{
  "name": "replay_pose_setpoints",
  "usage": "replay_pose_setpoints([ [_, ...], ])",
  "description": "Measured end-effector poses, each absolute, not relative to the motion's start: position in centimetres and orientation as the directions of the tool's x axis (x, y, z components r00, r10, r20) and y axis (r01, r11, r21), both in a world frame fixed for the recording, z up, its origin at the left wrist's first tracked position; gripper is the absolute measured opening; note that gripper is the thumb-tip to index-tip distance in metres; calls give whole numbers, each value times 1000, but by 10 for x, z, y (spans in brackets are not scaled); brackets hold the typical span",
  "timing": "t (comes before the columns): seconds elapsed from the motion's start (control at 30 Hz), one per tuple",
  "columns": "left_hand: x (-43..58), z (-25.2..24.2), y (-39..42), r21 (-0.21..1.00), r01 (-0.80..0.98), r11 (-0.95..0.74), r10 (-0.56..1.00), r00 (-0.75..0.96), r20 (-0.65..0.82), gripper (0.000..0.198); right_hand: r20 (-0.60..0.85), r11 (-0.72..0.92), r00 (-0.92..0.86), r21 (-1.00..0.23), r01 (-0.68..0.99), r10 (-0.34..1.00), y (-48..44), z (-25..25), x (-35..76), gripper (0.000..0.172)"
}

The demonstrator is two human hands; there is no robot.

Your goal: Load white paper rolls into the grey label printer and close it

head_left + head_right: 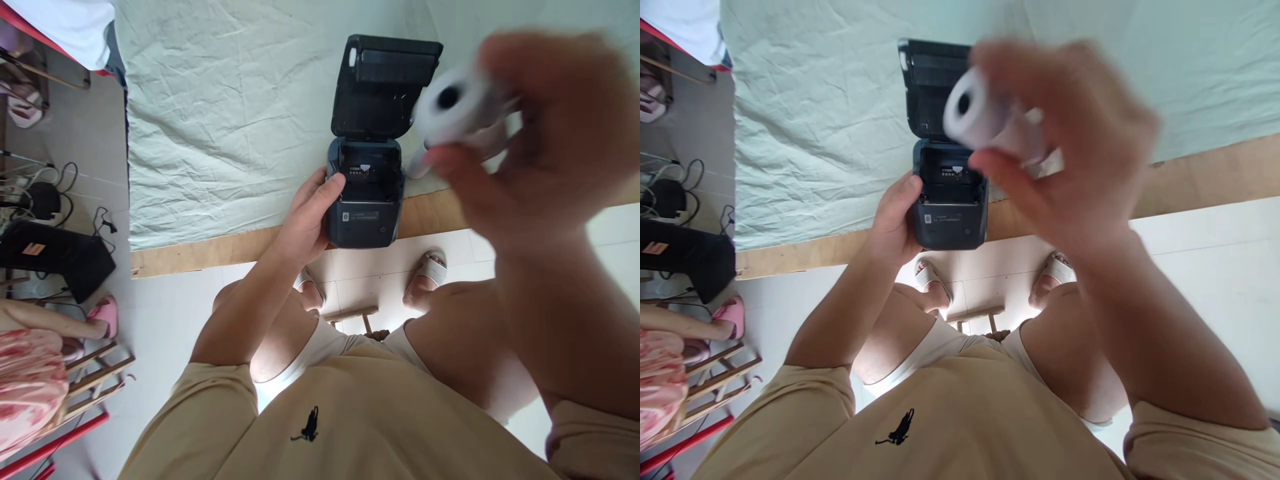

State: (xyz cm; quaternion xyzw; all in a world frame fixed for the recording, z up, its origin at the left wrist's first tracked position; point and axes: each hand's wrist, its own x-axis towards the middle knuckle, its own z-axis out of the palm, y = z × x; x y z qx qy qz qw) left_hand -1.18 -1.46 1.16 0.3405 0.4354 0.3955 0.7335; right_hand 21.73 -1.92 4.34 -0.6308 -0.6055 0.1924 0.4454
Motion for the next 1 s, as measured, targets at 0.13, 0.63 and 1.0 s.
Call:
replay_pose_setpoints([
  [0.13, -15, 11, -16, 865, -290, 409, 893, 321, -315, 27, 476, 359, -104, -486, 797, 873, -19, 40, 181, 26],
  [0.63, -17, 3, -14, 856, -341, 389, 896, 354, -266, 31, 756, 773, -422, -169, 612, 500, -26, 11, 178, 13],
  [1.0, -22, -14, -9, 943, -262, 204, 931, 351, -104, 63, 751, 597, -166, -348, 723, 639, -15, 28, 199, 37],
])
